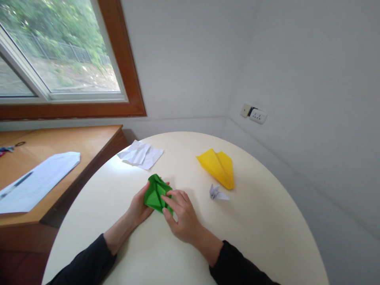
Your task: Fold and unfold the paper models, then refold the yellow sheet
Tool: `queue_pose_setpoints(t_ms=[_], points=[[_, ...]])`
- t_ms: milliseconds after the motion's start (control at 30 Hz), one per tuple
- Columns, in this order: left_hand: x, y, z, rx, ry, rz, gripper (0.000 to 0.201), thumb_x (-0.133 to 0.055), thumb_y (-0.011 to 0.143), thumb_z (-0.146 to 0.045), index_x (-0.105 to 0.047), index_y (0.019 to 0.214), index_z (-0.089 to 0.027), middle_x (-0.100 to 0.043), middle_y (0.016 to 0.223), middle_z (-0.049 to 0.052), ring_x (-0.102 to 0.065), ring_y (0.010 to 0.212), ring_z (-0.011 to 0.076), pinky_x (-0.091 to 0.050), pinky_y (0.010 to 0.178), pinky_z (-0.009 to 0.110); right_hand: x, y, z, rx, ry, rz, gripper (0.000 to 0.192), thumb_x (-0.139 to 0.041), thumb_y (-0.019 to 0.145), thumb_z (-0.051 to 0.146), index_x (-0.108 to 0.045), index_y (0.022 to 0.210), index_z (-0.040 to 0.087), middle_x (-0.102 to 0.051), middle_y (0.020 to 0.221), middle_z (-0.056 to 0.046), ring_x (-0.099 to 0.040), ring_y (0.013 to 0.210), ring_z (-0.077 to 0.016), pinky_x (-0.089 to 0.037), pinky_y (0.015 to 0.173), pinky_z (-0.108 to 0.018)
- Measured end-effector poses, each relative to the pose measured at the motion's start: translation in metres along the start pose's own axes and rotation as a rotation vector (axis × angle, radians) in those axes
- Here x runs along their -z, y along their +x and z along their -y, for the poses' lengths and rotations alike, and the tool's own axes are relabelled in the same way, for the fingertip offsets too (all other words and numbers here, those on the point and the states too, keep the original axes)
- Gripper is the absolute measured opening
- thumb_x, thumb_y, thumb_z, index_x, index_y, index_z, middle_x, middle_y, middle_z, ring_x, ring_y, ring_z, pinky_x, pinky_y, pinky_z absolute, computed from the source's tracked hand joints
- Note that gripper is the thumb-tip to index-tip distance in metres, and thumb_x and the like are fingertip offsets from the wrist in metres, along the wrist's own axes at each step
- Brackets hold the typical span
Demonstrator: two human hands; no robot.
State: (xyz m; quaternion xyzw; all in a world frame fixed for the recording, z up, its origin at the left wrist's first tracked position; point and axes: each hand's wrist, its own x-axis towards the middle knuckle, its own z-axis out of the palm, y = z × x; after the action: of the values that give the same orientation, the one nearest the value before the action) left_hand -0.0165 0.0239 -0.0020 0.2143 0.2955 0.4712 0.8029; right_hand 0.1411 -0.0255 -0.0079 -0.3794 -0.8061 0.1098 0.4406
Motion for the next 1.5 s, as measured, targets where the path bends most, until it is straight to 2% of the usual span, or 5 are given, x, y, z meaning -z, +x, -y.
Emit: queue_pose_setpoints(t_ms=[333,533,1033,1267,1500], points=[[-0.003,-0.002,-0.002,-0.025,-0.023,0.006,0.033,-0.044,0.088,-0.034,-0.066,0.095,-0.01,-0.071,0.093,0.012,-0.062,0.099,0.0269,-0.044,0.094,0.04,-0.006,-0.001,-0.015,-0.29,0.219,-0.086,0.035,-0.041,0.091,0.039,-0.063,0.113,0.023,-0.055,0.113,-0.01,-0.048,0.109,-0.0225,-0.042,0.094,-0.042],[-0.004,-0.003,-0.004,-0.072,-0.04,-0.015,0.038,-0.055,0.082,-0.035,-0.057,0.114,-0.015,-0.068,0.104,0.011,-0.062,0.1,0.0268,-0.043,0.094,0.042,-0.004,0.0,-0.02,-0.44,0.428,-0.035,0.045,-0.038,0.09,0.052,-0.065,0.111,0.023,-0.052,0.125,-0.01,-0.046,0.12,-0.0232,-0.033,0.104,-0.044],[-0.007,-0.004,-0.006,-0.064,-0.013,-0.027,0.052,-0.052,0.082,-0.036,-0.045,0.128,-0.014,-0.066,0.107,0.014,-0.063,0.097,0.0276,-0.044,0.091,0.044,-0.005,0.003,-0.022,-0.494,0.6,-0.035,0.051,-0.041,0.085,0.06,-0.068,0.106,0.023,-0.057,0.123,-0.01,-0.051,0.116,-0.0231,-0.037,0.103,-0.042],[-0.004,-0.003,-0.004,-0.056,0.002,-0.01,0.053,-0.054,0.081,-0.037,-0.045,0.129,-0.016,-0.066,0.108,0.014,-0.064,0.094,0.0288,-0.047,0.087,0.046,-0.006,0.003,-0.022,-0.482,0.615,-0.068,0.047,-0.044,0.085,0.057,-0.069,0.103,0.022,-0.058,0.115,-0.01,-0.058,0.103,-0.0218,-0.051,0.085,-0.036],[-0.003,-0.002,-0.002,-0.063,0.013,-0.017,0.055,-0.055,0.08,-0.036,-0.044,0.13,-0.016,-0.066,0.106,0.013,-0.064,0.094,0.0294,-0.047,0.087,0.048,-0.007,0.002,-0.024,-0.486,0.631,-0.088,0.043,-0.045,0.086,0.054,-0.069,0.102,0.022,-0.059,0.111,-0.01,-0.061,0.093,-0.0197,-0.054,0.074,-0.032]])
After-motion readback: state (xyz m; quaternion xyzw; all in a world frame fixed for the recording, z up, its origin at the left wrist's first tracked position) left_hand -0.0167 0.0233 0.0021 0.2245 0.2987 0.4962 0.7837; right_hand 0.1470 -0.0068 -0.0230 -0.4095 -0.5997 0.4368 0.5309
